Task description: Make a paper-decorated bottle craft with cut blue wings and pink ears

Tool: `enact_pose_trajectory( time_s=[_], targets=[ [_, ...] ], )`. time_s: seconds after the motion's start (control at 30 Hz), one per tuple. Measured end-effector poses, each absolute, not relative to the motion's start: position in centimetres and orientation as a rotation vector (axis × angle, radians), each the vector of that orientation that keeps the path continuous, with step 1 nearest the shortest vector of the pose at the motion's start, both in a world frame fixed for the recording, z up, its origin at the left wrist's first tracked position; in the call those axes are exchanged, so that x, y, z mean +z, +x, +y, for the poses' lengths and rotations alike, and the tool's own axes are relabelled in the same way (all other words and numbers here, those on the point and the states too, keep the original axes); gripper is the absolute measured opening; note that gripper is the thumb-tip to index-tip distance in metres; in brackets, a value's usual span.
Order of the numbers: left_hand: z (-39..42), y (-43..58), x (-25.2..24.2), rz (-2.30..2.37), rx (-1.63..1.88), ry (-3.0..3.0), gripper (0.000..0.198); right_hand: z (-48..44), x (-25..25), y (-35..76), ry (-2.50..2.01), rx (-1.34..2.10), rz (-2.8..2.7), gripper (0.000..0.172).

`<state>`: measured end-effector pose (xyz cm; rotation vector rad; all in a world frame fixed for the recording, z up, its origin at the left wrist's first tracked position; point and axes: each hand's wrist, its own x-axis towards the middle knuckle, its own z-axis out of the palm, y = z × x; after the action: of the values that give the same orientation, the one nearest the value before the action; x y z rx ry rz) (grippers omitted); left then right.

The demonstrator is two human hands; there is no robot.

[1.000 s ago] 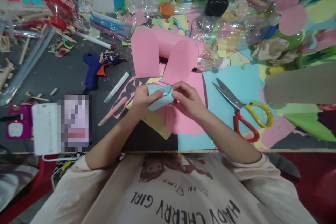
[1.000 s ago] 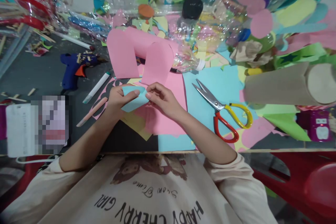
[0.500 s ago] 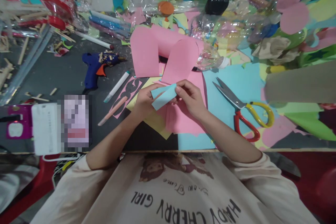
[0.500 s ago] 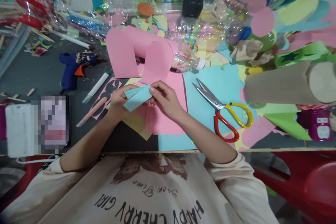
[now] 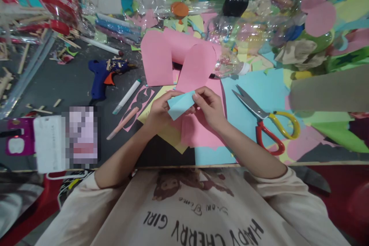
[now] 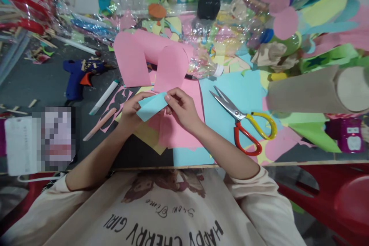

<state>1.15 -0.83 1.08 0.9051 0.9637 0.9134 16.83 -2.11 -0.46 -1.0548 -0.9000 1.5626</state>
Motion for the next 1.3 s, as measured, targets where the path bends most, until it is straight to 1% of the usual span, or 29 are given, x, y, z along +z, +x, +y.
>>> enact_pose_trajectory(
  time_s=[0.1, 0.23, 0.5, 0.7, 0.93, 1.07, 1.2, 1.3],
  targets=[
    [-1.0, 1.1, 1.2, 1.023, 0.921, 0.947, 0.048, -1.9, -0.3, 17.1, -1.119, 1.499, -0.931, 0.04],
    [-1.1, 1.1, 1.1, 1.101, 0.913, 0.975, 0.043, -1.8, -0.1, 17.1, -1.12, 1.467, -0.905, 0.041],
    [-1.1, 1.1, 1.0, 0.998, 0.885, 0.996, 0.046, -1.8, -0.1, 17.0, -1.131, 1.449, -0.892, 0.042],
    [-1.3, 0.9, 0.5, 0.958, 0.87, 1.093, 0.037, -1.7, -0.2, 17.1, -1.102, 1.453, -0.881, 0.04],
    [-1.3, 0.6, 0.6, 0.963, 0.856, 1.185, 0.037, -1.7, -0.2, 17.1, -1.132, 1.443, -0.875, 0.043],
    [-1.4, 0.3, 0.4, 0.916, 0.848, 1.136, 0.043, -1.7, -0.1, 17.1, -1.133, 1.421, -0.886, 0.044],
    [-1.4, 0.0, 0.0, 0.837, 0.841, 1.051, 0.06, -1.7, -0.1, 17.1, -1.136, 1.424, -0.875, 0.043],
    [-1.3, 0.2, 0.1, 0.963, 0.817, 1.133, 0.063, -1.8, 0.0, 17.1, -1.117, 1.438, -0.85, 0.042]
  ],
)
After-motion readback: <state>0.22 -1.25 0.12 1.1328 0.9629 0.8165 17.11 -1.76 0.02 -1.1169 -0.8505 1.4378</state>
